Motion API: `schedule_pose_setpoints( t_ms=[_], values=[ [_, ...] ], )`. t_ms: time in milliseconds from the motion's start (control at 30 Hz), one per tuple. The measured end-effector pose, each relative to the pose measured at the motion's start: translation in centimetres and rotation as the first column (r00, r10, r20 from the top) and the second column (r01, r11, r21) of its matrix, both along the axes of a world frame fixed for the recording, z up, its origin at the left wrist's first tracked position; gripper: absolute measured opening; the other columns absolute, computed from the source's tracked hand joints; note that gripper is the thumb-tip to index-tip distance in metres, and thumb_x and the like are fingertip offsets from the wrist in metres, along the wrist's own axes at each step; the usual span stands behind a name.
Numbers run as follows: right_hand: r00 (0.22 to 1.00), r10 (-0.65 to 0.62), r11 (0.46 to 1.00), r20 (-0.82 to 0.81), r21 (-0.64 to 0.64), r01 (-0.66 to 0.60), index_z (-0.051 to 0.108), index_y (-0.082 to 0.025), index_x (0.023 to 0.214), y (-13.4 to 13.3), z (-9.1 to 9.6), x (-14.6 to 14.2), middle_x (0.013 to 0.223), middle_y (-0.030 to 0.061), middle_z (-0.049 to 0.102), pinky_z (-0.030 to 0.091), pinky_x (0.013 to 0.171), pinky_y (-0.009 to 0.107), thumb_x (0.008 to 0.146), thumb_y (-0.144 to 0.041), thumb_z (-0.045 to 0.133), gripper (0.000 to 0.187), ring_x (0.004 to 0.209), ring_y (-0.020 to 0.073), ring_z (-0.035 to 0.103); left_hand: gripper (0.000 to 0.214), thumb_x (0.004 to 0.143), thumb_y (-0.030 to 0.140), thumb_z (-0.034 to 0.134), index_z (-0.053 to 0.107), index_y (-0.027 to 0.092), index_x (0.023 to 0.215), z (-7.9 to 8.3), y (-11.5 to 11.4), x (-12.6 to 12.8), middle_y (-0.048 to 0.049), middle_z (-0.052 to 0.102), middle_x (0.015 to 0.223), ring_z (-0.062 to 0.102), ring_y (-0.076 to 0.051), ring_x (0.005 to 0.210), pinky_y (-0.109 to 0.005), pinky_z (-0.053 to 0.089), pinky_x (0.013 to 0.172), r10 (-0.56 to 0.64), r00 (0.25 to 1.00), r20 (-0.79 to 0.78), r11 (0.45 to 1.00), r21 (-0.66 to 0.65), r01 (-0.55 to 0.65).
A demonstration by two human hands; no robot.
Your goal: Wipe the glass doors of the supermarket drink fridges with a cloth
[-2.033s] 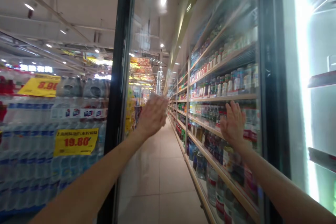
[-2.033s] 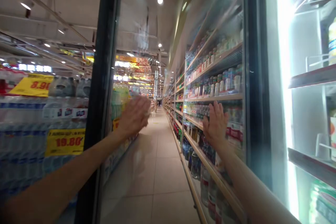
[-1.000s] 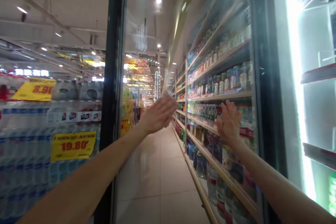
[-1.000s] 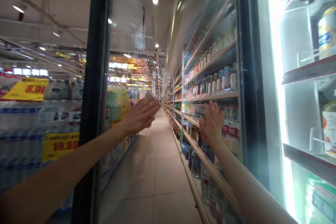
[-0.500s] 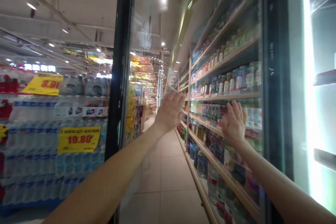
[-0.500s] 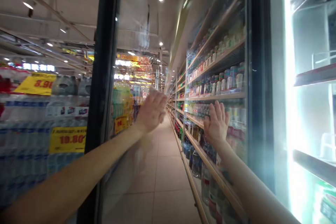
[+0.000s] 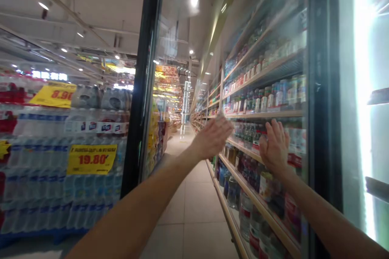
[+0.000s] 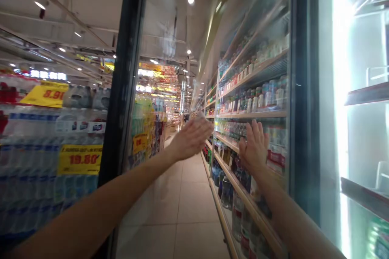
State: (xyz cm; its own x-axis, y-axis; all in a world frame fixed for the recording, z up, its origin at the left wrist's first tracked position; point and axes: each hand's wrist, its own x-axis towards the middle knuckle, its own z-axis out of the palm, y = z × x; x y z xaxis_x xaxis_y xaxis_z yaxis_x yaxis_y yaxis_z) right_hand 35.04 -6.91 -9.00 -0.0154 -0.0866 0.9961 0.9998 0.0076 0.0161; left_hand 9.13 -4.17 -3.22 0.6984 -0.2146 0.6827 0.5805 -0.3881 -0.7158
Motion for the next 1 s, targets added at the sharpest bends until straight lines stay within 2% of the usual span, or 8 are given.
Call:
schedule_pose_setpoints(
  t_ms=[133,233,333,400,533,700,867,1000],
  values=[
    [1.0,-0.003,1.0,-0.017,0.019,0.003,0.035,-0.015,0.137,0.0,0.0,-0.4,0.142,0.0154,0.036,0.022,0.106,0.052,0.086,-0.029,0.038,0.053,0.134,0.0279,0.027,0.053,0.089,0.031,0.036,0.029,0.015,0.138,1.2,0.0,-3.2,-0.0105,0.032,0.145,0.017,-0.028,0.137,-0.049,0.02,0.11,0.102,0.856,0.507,0.993,-0.107,-0.055],
    [1.0,0.008,0.999,-0.027,0.04,-0.007,0.035,-0.014,0.137,0.0,0.0,-0.6,0.142,0.016,0.036,0.023,0.106,0.052,0.086,-0.029,0.038,0.053,0.134,0.0284,0.027,0.051,0.089,0.03,0.036,0.03,0.019,0.138,-1.4,-0.4,-3.7,-0.0062,0.033,0.145,0.016,-0.023,0.138,-0.044,0.018,0.112,0.043,0.994,0.103,0.999,0.001,-0.043],
    [1.0,0.012,1.0,-0.008,0.024,-0.012,0.034,-0.017,0.138,0.0,-0.1,-0.4,0.141,0.0152,0.037,0.025,0.105,0.052,0.086,-0.03,0.04,0.054,0.134,0.0287,0.029,0.046,0.089,0.029,0.036,0.036,0.023,0.135,-3.7,-0.2,-5.0,-0.0007,0.039,0.142,0.02,-0.017,0.137,-0.037,0.015,0.114,0.019,0.973,-0.228,0.997,0.076,-0.002],
    [1.0,0.004,1.0,0.009,0.021,-0.004,0.034,-0.017,0.138,0.0,-0.2,-0.3,0.141,0.0155,0.038,0.025,0.105,0.053,0.086,-0.03,0.041,0.054,0.133,0.0289,0.029,0.047,0.088,0.027,0.037,0.036,0.021,0.135,-3.5,0.2,-7.1,-0.0034,0.042,0.14,0.021,-0.019,0.137,-0.041,0.017,0.113,0.039,0.998,0.05,0.998,0.044,-0.042],
    [1.0,-0.005,0.999,-0.005,0.038,0.006,0.035,-0.014,0.137,0.0,-0.2,-0.3,0.142,0.0165,0.036,0.024,0.105,0.053,0.085,-0.029,0.041,0.055,0.133,0.0297,0.029,0.054,0.086,0.027,0.039,0.029,0.014,0.138,-2.8,0.6,-10.3,-0.0148,0.038,0.14,0.019,-0.029,0.137,-0.05,0.024,0.107,0.078,0.812,0.578,0.997,-0.027,-0.076],
    [1.0,-0.004,1.0,-0.003,0.022,0.004,0.032,-0.015,0.139,0.1,-0.3,-0.3,0.143,0.015,0.035,0.024,0.105,0.054,0.084,-0.028,0.041,0.057,0.133,0.0304,0.029,0.054,0.086,0.03,0.04,0.03,0.022,0.139,-4.7,0.2,-8.7,-0.0053,0.043,0.139,0.026,-0.02,0.135,-0.039,0.02,0.112,0.073,0.991,-0.111,0.997,0.047,-0.068],
    [1.0,-0.01,0.999,0.005,0.036,0.01,0.034,-0.014,0.138,0.3,-0.3,0.0,0.143,0.0158,0.035,0.024,0.105,0.054,0.086,-0.03,0.038,0.055,0.133,0.0308,0.029,0.055,0.087,0.029,0.04,0.029,0.017,0.139,-3.3,0.3,-10.8,-0.0113,0.039,0.141,0.02,-0.025,0.137,-0.045,0.022,0.109,0.121,0.899,0.421,0.993,-0.038,-0.115],
    [1.0,-0.012,0.999,0.0,0.044,0.012,0.036,-0.013,0.136,0.3,-0.3,-0.1,0.142,0.0151,0.036,0.025,0.105,0.054,0.086,-0.032,0.037,0.054,0.133,0.0299,0.03,0.056,0.087,0.033,0.04,0.027,0.023,0.14,-5.2,0.4,-13.1,-0.0046,0.041,0.14,0.023,-0.02,0.136,-0.04,0.021,0.111,0.116,0.992,-0.049,0.993,0.007,-0.116]
  ],
)
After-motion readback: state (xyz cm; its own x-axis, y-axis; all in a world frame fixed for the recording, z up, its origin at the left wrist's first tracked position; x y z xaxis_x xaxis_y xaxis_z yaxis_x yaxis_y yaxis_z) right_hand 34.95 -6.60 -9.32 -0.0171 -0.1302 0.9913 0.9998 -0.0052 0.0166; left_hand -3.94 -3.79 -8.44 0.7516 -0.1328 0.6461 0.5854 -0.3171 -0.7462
